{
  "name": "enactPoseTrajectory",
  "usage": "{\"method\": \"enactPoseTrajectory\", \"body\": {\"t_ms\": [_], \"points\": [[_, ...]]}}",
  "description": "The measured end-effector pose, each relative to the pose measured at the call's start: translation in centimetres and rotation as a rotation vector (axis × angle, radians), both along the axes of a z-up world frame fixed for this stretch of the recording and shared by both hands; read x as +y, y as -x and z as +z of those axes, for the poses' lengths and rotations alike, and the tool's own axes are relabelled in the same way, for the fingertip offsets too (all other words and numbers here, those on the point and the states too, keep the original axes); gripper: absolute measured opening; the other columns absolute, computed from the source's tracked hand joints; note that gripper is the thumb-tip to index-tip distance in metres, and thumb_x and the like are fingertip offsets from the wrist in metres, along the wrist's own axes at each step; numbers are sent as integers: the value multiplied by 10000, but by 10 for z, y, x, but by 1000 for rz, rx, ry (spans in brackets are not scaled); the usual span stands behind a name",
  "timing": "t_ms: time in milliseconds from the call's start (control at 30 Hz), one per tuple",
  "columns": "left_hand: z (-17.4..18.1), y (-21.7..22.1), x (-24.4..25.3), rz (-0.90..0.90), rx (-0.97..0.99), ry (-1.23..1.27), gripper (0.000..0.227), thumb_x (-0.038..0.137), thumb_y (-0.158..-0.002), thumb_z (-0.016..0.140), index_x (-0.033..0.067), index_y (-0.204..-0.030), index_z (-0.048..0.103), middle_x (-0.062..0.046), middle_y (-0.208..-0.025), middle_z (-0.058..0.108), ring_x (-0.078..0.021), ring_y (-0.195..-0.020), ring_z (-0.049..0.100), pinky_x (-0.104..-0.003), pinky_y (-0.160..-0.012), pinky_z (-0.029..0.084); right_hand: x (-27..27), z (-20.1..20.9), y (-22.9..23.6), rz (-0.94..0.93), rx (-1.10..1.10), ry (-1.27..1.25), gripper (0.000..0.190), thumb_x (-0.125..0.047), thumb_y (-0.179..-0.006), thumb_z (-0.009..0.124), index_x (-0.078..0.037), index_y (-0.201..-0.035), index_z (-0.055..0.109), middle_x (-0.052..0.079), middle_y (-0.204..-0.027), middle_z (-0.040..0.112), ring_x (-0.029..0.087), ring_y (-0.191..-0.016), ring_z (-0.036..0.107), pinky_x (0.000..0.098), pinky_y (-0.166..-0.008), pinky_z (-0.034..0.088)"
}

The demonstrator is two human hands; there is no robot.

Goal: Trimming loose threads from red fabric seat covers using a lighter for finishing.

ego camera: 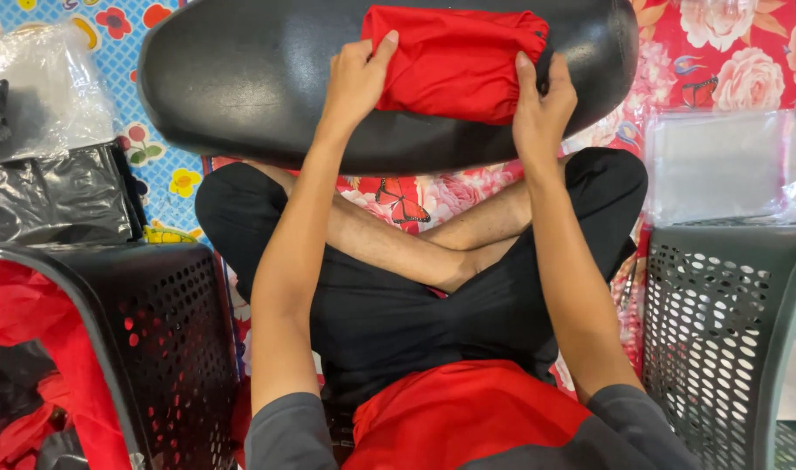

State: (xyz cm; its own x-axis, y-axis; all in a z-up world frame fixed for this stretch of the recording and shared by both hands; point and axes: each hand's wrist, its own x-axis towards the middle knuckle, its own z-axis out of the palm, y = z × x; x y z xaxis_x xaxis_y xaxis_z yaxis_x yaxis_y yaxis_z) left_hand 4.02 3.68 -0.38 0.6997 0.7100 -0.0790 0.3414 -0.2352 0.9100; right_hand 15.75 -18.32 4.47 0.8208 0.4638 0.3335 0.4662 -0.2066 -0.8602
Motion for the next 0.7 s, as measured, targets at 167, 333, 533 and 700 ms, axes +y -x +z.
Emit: {"method": "enactPoseTrajectory", "body": {"t_ms": [167, 333, 533, 700], "points": [[-16, -11, 27, -118, 88, -40, 418, 358, -991, 676, 38, -725, 640, 0, -601, 588, -114, -525, 513, -310, -524, 485, 16, -5, -7, -130, -146, 57, 232, -178, -1064, 562, 42, -990, 570, 108, -775, 613, 174, -662, 478, 348, -633, 485], [-27, -15, 12, -24, 25, -64, 443, 350, -974, 653, 30, -684, 557, -18, -585, 573, -156, -537, 481, -348, -563, 482, 8, -23, -11, -112, -17, 15, 251, -178, -1054, 570, 50, -1160, 558, 150, -1035, 649, 207, -880, 613, 335, -818, 521], [-28, -11, 6, 7, 1, -62, 462, 350, -982, 654, 36, -674, 515, -19, -599, 548, -153, -558, 455, -336, -583, 487, 9, -9, 24, -304, -97, 41, 292, -245, -1023, 638, 32, -1114, 633, 93, -1043, 569, 199, -920, 570, 309, -842, 483], [-18, -9, 2, 1, -23, -62, 465, 362, -990, 649, 36, -685, 516, -17, -615, 553, -155, -571, 449, -333, -591, 481, 12, -11, 22, -366, -200, 24, 252, -196, -1036, 610, 36, -986, 696, 69, -907, 594, 166, -766, 532, 293, -675, 451]]}}
